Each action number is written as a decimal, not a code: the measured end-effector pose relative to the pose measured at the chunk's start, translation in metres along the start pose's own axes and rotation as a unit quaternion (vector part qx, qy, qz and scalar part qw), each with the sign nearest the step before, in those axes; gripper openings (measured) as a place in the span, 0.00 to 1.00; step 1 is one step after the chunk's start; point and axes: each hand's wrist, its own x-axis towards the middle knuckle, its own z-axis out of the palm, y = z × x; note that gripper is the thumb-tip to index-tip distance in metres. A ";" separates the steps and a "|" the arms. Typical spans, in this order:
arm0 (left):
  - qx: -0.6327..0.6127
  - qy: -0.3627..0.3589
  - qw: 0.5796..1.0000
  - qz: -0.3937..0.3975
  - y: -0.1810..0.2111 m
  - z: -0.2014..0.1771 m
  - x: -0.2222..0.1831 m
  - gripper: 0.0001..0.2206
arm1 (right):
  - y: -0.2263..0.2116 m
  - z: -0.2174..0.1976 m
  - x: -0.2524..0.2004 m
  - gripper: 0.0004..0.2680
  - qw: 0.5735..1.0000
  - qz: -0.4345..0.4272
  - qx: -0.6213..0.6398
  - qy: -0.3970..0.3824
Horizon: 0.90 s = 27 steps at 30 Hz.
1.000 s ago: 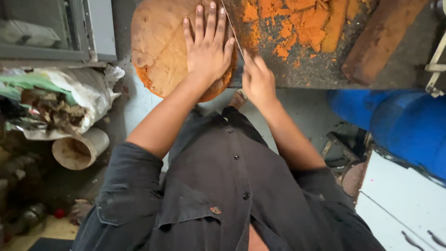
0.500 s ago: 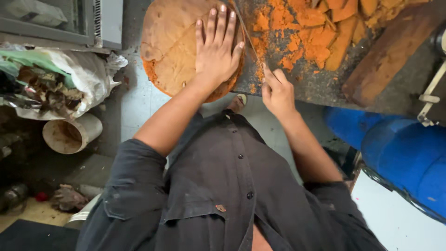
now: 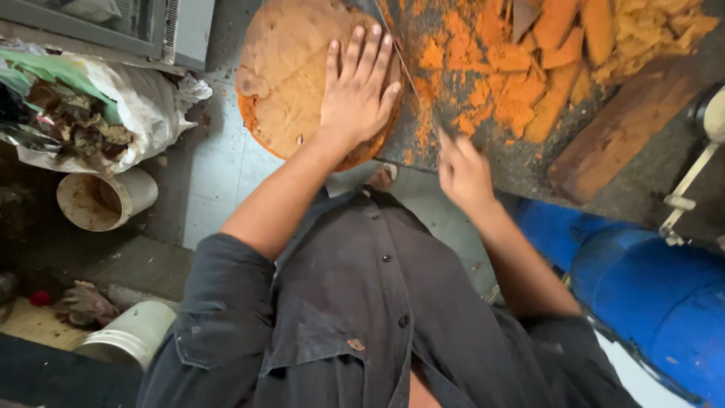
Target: The person slices a large block of tumeric with a knife, repeatedly shaving off pieces onto a work surface and turning the block over to slice different sides.
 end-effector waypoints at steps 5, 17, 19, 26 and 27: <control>0.000 0.019 1.000 0.009 -0.001 0.003 -0.001 0.32 | 0.026 0.017 0.024 0.13 0.998 0.026 0.018 -0.045; -0.011 0.019 1.000 0.010 -0.002 0.001 -0.006 0.31 | -0.020 0.023 -0.002 0.16 0.997 0.070 0.023 -0.003; -0.008 0.011 1.000 0.009 -0.003 0.000 -0.004 0.32 | -0.010 0.034 0.025 0.17 0.998 0.058 0.004 0.001; -0.008 0.008 1.000 0.008 -0.005 0.004 -0.002 0.32 | -0.026 0.040 -0.063 0.16 0.993 0.115 0.003 -0.012; -0.009 0.005 1.000 0.008 -0.005 0.005 -0.001 0.32 | -0.025 0.042 -0.065 0.16 0.993 0.117 0.000 -0.012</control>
